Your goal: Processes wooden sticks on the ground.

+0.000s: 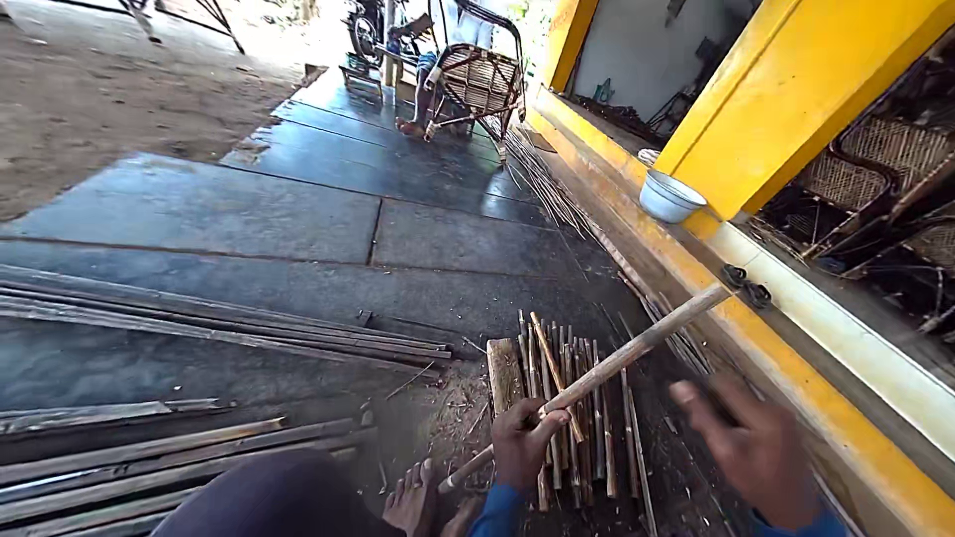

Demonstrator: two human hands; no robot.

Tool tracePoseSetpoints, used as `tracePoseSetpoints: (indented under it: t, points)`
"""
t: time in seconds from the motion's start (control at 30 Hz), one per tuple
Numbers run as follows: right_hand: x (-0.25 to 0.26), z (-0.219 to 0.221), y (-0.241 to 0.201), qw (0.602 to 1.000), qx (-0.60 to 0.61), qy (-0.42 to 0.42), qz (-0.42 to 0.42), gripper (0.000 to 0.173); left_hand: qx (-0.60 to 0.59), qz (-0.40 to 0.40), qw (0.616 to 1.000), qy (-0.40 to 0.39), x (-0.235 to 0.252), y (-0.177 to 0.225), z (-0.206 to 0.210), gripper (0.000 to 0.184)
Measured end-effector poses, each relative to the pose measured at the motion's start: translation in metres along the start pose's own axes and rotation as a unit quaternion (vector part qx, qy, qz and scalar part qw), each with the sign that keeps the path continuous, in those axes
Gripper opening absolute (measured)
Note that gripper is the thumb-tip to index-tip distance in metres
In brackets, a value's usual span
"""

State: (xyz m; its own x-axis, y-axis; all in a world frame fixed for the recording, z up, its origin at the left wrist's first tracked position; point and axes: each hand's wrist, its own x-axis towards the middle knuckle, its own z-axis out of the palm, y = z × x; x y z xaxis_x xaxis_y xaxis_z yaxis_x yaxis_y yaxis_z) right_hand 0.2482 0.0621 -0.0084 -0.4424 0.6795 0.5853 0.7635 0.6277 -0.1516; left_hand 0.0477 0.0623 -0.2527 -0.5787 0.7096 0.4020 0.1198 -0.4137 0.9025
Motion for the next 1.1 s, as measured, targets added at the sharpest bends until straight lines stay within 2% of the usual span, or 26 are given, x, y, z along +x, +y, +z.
tracePoseSetpoints:
  t: [0.07, 0.17, 0.2, 0.27, 0.3, 0.4, 0.5, 0.6, 0.63, 0.7, 0.73, 0.83, 0.93, 1.07, 1.1]
  points:
    - [-0.007, 0.002, -0.009, 0.999, 0.019, 0.031, 0.033, 0.034, 0.015, -0.017, 1.000, -0.019, -0.011, -0.001, -0.002, 0.043]
    - [-0.028, 0.048, -0.001, 0.998, -0.061, -0.003, 0.007, 0.042, 0.009, -0.032, 0.998, -0.052, -0.015, 0.001, -0.005, 0.043]
    - [-0.027, 0.046, -0.002, 0.998, -0.057, 0.002, 0.012, 0.042, 0.016, -0.030, 0.998, -0.057, -0.012, 0.000, -0.006, 0.044]
    - [-0.010, 0.033, -0.007, 0.998, 0.026, 0.054, 0.031, 0.034, 0.023, -0.017, 0.999, -0.037, 0.002, -0.004, -0.002, 0.047]
    - [-0.018, 0.035, -0.009, 0.997, 0.040, 0.048, 0.041, 0.033, 0.025, -0.028, 0.999, -0.037, -0.007, -0.004, -0.004, 0.048]
    - [-0.042, 0.061, 0.000, 0.999, -0.044, -0.013, 0.015, 0.040, 0.027, -0.047, 0.996, -0.070, -0.011, -0.003, -0.008, 0.049]
    - [-0.021, 0.048, -0.001, 0.997, 0.018, 0.066, 0.036, 0.037, 0.019, -0.035, 0.996, -0.081, 0.006, -0.007, 0.000, 0.049]
    - [-0.047, 0.077, 0.005, 0.999, -0.031, 0.005, 0.026, 0.040, 0.005, -0.052, 0.992, -0.114, -0.008, -0.007, -0.004, 0.051]
    - [-0.052, 0.078, 0.005, 0.999, -0.043, 0.002, 0.026, 0.040, 0.003, -0.050, 0.991, -0.123, -0.009, -0.007, -0.005, 0.052]
    - [-0.030, 0.064, 0.004, 0.997, 0.003, 0.072, 0.033, 0.037, 0.007, -0.041, 0.991, -0.123, 0.009, -0.010, 0.004, 0.058]
    - [-0.033, 0.062, 0.002, 0.995, 0.027, 0.082, 0.045, 0.035, 0.020, -0.057, 0.989, -0.134, 0.003, -0.009, 0.003, 0.058]
    - [-0.057, 0.084, 0.012, 0.999, -0.048, 0.015, 0.020, 0.039, 0.039, -0.074, 0.983, -0.161, -0.006, -0.009, -0.002, 0.060]
    - [-0.041, 0.064, 0.008, 0.996, 0.012, 0.083, 0.040, 0.036, 0.062, -0.050, 0.986, -0.149, 0.008, -0.014, 0.005, 0.064]
    - [-0.067, 0.074, 0.016, 0.999, -0.039, 0.014, 0.013, 0.037, 0.052, -0.058, 0.982, -0.171, -0.006, -0.008, 0.003, 0.059]
    - [-0.059, 0.067, 0.014, 0.999, -0.027, 0.037, 0.016, 0.037, 0.050, -0.035, 0.985, -0.160, -0.001, -0.008, 0.007, 0.058]
